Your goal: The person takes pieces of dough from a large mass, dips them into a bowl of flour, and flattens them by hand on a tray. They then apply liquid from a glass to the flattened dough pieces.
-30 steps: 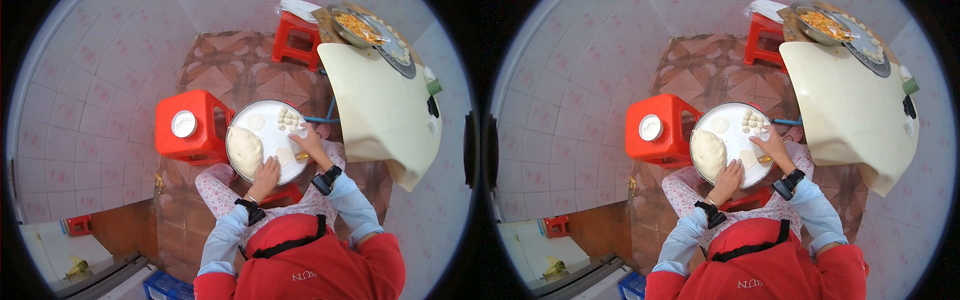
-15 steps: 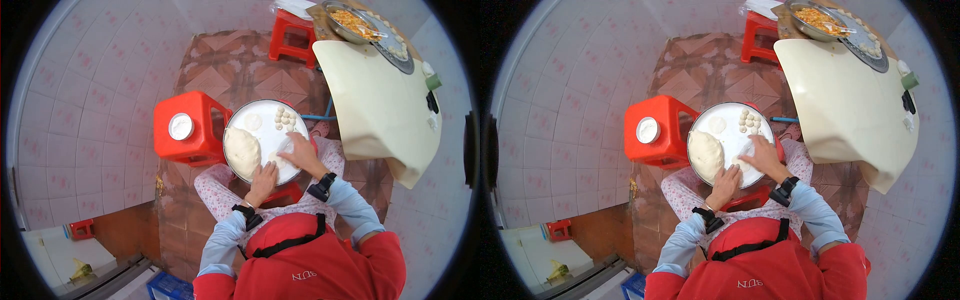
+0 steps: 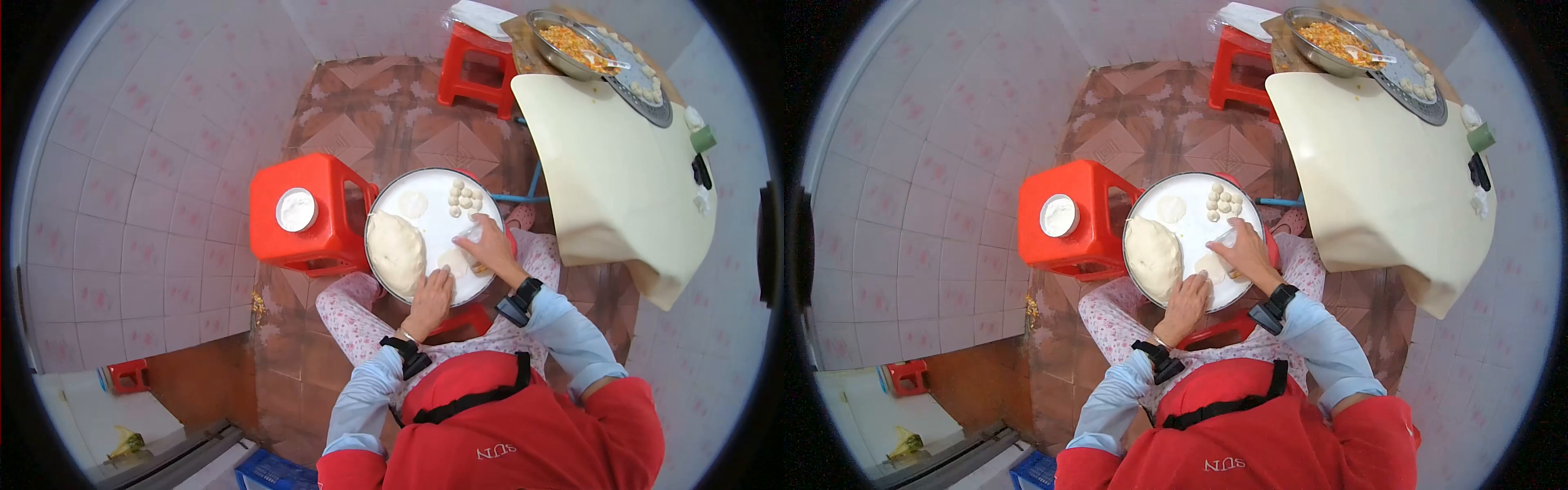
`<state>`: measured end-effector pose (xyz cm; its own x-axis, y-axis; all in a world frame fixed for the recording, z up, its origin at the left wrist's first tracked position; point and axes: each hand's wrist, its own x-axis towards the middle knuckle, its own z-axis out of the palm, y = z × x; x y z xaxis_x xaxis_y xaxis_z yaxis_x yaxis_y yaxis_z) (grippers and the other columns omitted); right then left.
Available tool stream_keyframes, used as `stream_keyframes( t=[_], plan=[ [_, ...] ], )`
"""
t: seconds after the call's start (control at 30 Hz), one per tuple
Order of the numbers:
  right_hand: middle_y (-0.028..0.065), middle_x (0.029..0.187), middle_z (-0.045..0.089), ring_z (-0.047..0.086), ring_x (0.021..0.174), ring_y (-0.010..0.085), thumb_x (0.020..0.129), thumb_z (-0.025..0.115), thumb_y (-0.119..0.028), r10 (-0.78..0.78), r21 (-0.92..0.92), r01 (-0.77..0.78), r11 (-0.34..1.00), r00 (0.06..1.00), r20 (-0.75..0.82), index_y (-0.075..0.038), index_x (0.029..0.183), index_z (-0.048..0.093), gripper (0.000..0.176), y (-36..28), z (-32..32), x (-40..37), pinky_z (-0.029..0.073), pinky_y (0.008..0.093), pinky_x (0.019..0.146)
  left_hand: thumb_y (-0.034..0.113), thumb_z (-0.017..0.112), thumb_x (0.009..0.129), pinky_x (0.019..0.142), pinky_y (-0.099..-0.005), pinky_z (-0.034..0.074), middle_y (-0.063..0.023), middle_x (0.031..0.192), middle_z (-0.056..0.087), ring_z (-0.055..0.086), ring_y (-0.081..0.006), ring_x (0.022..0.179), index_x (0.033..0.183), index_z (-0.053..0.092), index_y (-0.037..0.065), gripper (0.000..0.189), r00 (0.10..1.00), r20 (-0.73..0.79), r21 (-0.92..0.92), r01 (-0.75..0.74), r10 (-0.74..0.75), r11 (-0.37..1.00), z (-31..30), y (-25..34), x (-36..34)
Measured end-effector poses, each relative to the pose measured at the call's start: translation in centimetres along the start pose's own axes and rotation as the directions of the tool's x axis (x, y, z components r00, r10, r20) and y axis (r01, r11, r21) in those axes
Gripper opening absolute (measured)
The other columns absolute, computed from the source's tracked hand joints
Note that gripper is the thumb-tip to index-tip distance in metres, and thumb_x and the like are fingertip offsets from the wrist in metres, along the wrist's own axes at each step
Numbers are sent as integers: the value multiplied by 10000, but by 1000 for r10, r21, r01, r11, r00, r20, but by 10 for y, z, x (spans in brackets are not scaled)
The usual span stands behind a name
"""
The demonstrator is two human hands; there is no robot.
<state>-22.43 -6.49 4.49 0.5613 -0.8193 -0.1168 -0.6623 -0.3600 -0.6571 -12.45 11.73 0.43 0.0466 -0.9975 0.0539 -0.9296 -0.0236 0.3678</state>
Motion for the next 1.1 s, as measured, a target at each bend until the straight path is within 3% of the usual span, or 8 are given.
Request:
stream_keyframes(
  t=[0.23,0.43,0.53,0.6,0.7,0.83,1.0,1.1],
  plan=[
    [274,1179,583,580,1102,397,735,765,-485,84,149,-83,985,996,-4,-7,1251,480,759,13,-19,0,472,431,905,199,529,846,936,-407,405,-147,1284,541,520,-263,1151,1204,572,1,411,981,-56,351,-155,186,923,8,-19,24],
    [269,1190,577,588,1083,400,743,767,-461,11,182,7,983,995,-97,-2,1254,476,746,5,-35,2,471,445,906,183,558,816,928,-421,407,-158,1201,560,536,-274,1084,1189,571,-2,416,983,-38,189,182,-179,965,0,9,33],
    [243,1190,581,583,1085,392,729,769,-476,26,109,-28,994,999,21,-11,1251,485,754,0,-36,-6,468,438,912,190,576,820,927,-436,404,-138,1170,564,541,-270,1040,1178,573,2,404,974,-10,6,227,-227,974,-10,11,28],
    [205,1198,575,568,1103,370,719,765,-475,-239,-68,238,969,971,-8,-34,1251,498,740,5,-25,-10,468,440,901,239,629,822,983,-458,382,-151,1239,545,519,-290,1144,1197,557,-2,451,997,-51,65,62,-58,996,-3,2,19],
    [159,1157,569,565,1071,335,713,758,-472,-354,-169,345,923,935,-26,-55,1257,508,730,0,1,-18,467,449,846,257,625,836,1015,-474,361,-156,1278,532,483,-285,1217,1220,551,2,467,996,-74,173,-35,49,984,4,-3,10],
    [155,1036,552,562,982,349,710,746,-489,-408,-330,396,857,912,35,-58,1246,514,726,-17,21,-30,449,478,757,270,615,849,1026,-475,353,-166,1328,507,439,-285,1283,1260,535,-3,500,991,114,145,46,-63,988,8,3,8],
    [193,1078,567,582,1001,379,719,744,-497,-179,-287,190,939,982,65,-49,1251,506,735,-16,20,-10,474,484,802,296,611,857,1033,-483,346,-178,1349,497,473,-296,1246,1265,533,-6,513,999,-47,170,30,-23,985,13,3,7],
    [231,1129,575,584,1050,390,718,750,-513,-45,-91,48,995,998,42,-35,1269,487,775,-5,8,-1,482,472,854,272,611,864,1012,-468,374,-194,1343,499,488,-308,1221,1254,532,-15,490,995,-76,116,65,-56,991,13,4,10]
  ],
)
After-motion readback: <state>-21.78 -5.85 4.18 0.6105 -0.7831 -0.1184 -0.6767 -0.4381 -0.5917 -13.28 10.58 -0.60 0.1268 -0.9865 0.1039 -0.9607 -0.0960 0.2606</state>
